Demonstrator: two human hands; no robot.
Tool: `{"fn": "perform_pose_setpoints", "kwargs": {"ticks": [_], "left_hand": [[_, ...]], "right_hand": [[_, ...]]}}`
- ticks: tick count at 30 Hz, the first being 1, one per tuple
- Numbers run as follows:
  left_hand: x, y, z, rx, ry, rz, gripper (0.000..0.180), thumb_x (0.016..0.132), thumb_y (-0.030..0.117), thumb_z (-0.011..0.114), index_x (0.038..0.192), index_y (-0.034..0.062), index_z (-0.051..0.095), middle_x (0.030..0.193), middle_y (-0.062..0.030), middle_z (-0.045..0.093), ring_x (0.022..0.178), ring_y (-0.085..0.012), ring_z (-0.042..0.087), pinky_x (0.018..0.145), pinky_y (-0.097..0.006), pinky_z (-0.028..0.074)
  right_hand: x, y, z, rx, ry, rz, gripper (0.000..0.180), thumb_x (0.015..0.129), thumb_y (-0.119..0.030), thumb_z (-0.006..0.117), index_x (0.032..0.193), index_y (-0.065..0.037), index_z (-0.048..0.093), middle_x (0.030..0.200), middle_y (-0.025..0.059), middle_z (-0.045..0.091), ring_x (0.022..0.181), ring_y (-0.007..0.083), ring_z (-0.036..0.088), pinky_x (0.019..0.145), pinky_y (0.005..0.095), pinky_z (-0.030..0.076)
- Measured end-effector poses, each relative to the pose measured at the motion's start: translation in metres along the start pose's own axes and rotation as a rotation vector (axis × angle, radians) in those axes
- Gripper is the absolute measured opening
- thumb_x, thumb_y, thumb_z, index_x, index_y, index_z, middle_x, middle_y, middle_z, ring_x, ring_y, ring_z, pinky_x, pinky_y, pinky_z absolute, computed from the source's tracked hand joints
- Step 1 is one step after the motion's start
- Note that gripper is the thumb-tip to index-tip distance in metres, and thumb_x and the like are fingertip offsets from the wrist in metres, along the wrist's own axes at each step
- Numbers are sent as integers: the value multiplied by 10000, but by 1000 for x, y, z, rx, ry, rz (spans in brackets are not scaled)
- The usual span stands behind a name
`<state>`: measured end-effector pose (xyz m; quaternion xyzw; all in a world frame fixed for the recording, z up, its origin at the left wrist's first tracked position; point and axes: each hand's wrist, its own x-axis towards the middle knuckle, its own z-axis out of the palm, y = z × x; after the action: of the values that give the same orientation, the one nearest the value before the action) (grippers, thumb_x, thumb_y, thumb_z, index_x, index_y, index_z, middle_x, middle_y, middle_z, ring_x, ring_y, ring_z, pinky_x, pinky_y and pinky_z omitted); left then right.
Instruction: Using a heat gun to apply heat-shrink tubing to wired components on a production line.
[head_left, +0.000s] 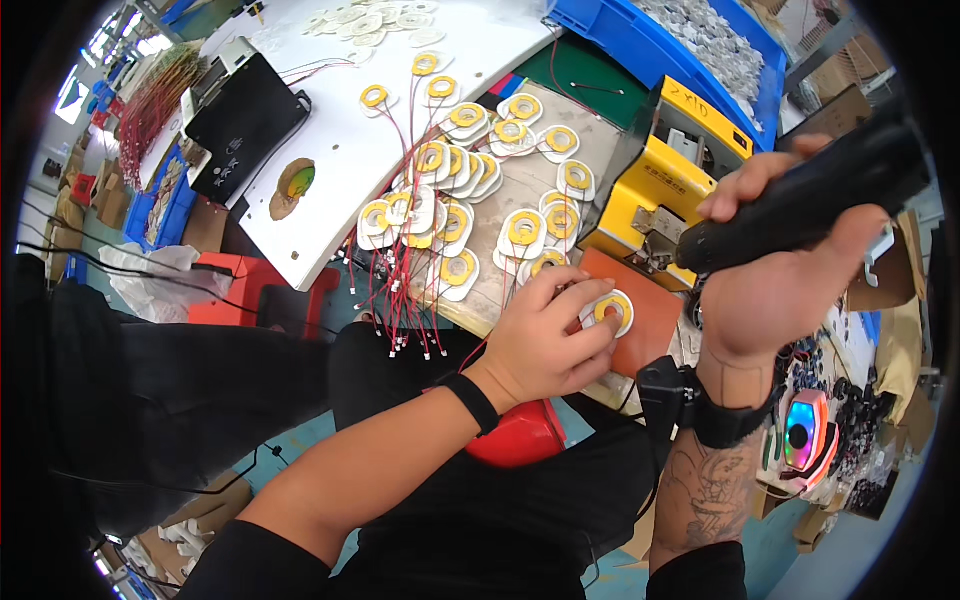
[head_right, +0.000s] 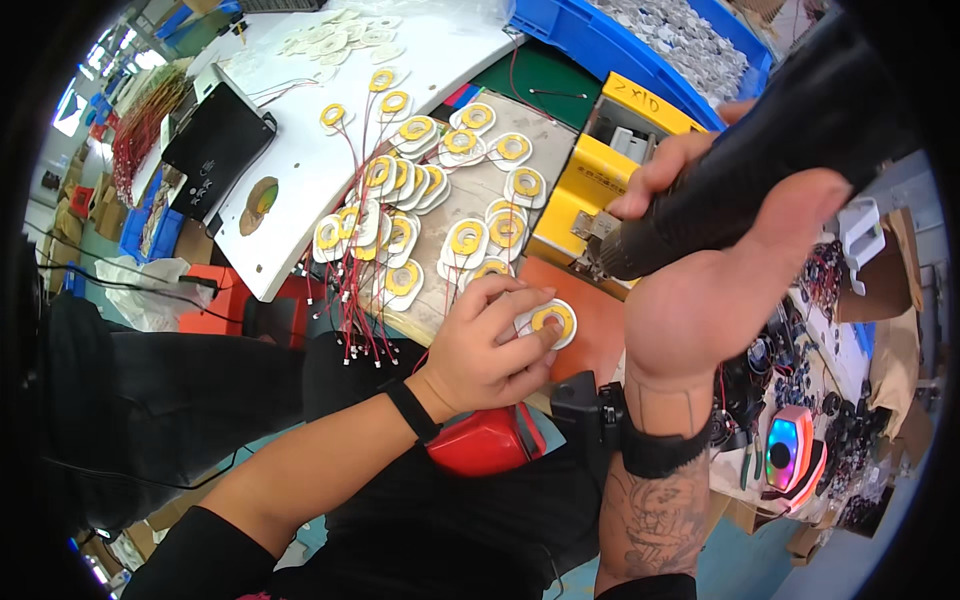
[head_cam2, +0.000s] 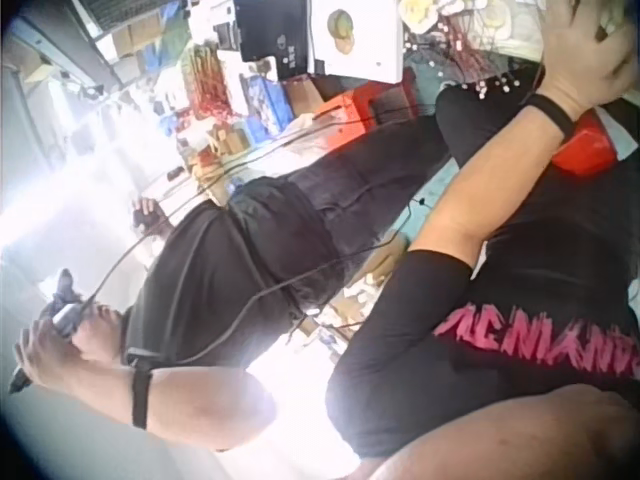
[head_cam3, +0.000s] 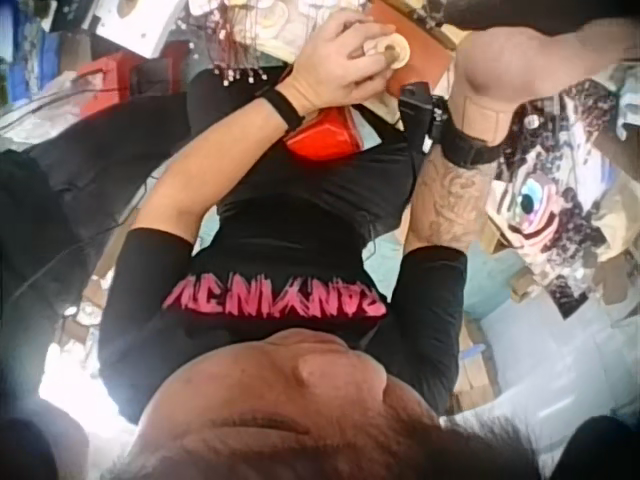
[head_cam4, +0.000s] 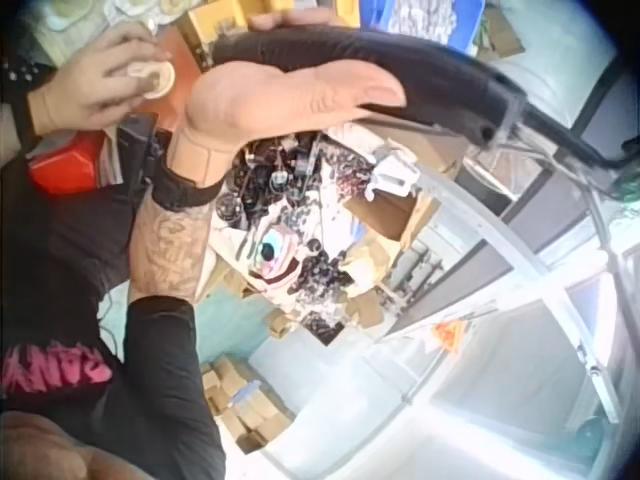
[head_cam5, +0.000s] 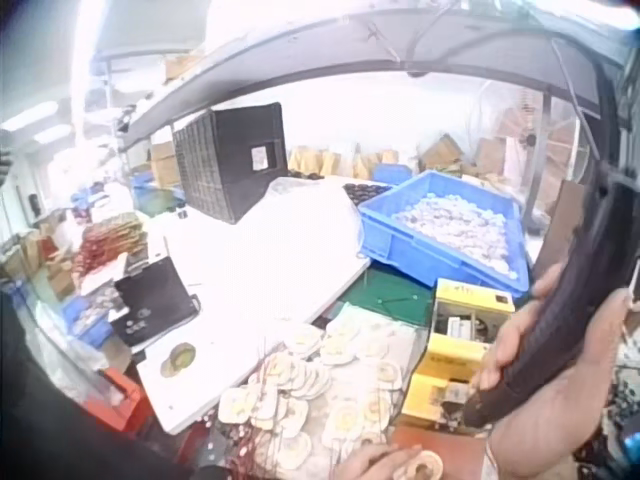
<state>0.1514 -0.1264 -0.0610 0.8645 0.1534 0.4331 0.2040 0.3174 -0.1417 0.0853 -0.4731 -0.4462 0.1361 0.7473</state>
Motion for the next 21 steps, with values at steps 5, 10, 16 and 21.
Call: {"fn": "perform_pose_setpoints", "kwargs": {"ticks": [5, 10, 16, 21], "left_hand": [[0, 4, 2, 3, 12, 0, 349, 726, 161, 810, 1064, 132, 729, 1264, -96, 672, 1103, -353, 620, 925, -426, 560], [-1, 2, -3, 3, 31, -9, 324, 740, 156, 793, 1057, 136, 728, 1268, -91, 669, 1124, -345, 612, 923, -418, 565], [-3, 3, -4, -11, 22, -28, 303, 752, 161, 786, 1049, 141, 730, 1289, -71, 662, 1159, -325, 600, 920, -410, 570], [-3, 2, -4, 4, 19, -27, 291, 762, 170, 784, 1048, 150, 731, 1296, -69, 663, 1156, -317, 605, 916, -405, 572]], "right_hand": [[-16, 33, -14, 177, 63, 71, 1038, 823, -1008, 347, 1196, -54, 514, 753, 78, 531, 638, 193, 535, 635, 344, 475], [-14, 28, -14, 118, 8, -58, 894, 964, -862, 400, 1295, -41, 524, 838, 85, 555, 703, 195, 539, 706, 365, 478], [1, 9, -19, 230, -222, 99, 708, 1028, -507, 567, 1477, -20, 316, 864, 129, 579, 743, 218, 595, 736, 384, 509], [8, -5, -17, 187, -289, 95, 603, 942, -392, 653, 1349, -6, 432, 843, 118, 567, 714, 219, 577, 722, 388, 514]]}}
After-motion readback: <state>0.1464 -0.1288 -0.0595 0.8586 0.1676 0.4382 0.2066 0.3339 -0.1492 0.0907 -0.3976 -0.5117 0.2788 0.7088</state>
